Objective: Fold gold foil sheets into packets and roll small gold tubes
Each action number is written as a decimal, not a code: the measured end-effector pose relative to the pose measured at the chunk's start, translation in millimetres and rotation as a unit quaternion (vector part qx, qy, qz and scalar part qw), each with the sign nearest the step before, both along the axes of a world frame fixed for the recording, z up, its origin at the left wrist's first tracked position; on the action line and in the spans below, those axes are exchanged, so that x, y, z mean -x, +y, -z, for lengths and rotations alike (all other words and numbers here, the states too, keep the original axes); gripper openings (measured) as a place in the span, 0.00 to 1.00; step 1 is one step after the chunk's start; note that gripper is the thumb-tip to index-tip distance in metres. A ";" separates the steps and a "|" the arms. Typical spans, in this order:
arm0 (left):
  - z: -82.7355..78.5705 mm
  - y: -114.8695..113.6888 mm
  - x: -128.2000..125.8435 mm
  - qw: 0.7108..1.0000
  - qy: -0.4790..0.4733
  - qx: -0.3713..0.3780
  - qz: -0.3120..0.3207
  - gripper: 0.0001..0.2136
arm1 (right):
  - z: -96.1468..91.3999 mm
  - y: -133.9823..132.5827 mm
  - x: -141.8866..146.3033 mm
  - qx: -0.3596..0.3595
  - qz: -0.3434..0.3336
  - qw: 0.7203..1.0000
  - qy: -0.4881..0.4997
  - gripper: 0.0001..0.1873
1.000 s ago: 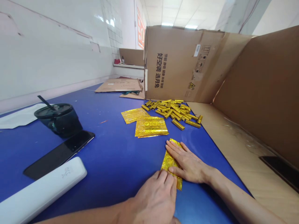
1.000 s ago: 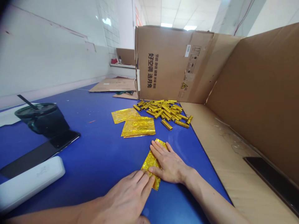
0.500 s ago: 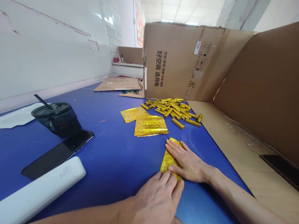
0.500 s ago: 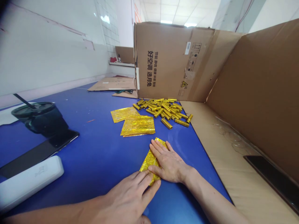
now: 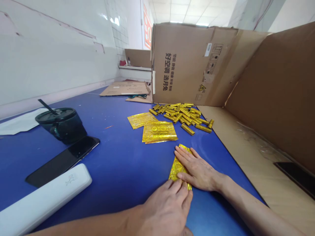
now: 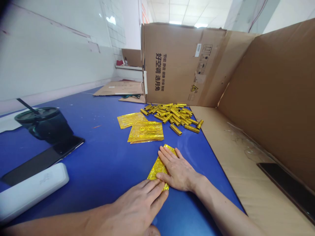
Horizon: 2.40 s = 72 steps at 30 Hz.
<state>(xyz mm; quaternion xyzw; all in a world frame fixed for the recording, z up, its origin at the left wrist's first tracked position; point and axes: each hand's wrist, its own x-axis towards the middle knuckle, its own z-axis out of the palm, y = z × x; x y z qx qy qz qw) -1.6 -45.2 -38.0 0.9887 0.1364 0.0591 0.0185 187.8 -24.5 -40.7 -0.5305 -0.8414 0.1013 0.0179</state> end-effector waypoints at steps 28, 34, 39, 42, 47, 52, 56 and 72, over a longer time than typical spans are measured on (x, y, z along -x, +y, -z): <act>-17.7 -3.3 -2.7 0.998 0.054 0.027 0.022 0.28 | 4.4 20.1 -15.4 -0.004 0.047 0.999 -0.003 0.38; -21.8 -0.2 -2.4 0.997 0.046 0.044 0.038 0.29 | 3.3 40.5 -25.4 0.003 0.113 0.994 -0.001 0.38; -24.9 -0.2 0.1 0.996 0.056 0.067 0.031 0.29 | 3.1 44.4 -25.0 -0.006 0.125 0.992 0.002 0.38; -23.0 -0.2 3.0 0.996 0.042 0.080 0.017 0.29 | 4.5 43.2 -24.2 -0.012 0.127 0.992 0.002 0.39; -16.5 -1.4 6.0 0.998 0.011 0.062 -0.018 0.28 | 6.1 42.3 -25.6 -0.019 0.122 0.992 0.007 0.39; -17.9 -2.9 3.7 0.996 0.034 0.077 -0.031 0.28 | 8.3 42.7 -28.7 -0.027 0.117 0.993 0.018 0.38; -20.7 -3.6 2.3 0.996 0.043 0.072 -0.042 0.28 | 9.0 42.6 -29.5 -0.029 0.119 0.992 0.024 0.38; -36.7 -3.8 1.9 0.989 0.107 0.096 -0.028 0.29 | -3.5 28.3 -8.5 -0.086 0.174 0.979 0.056 0.27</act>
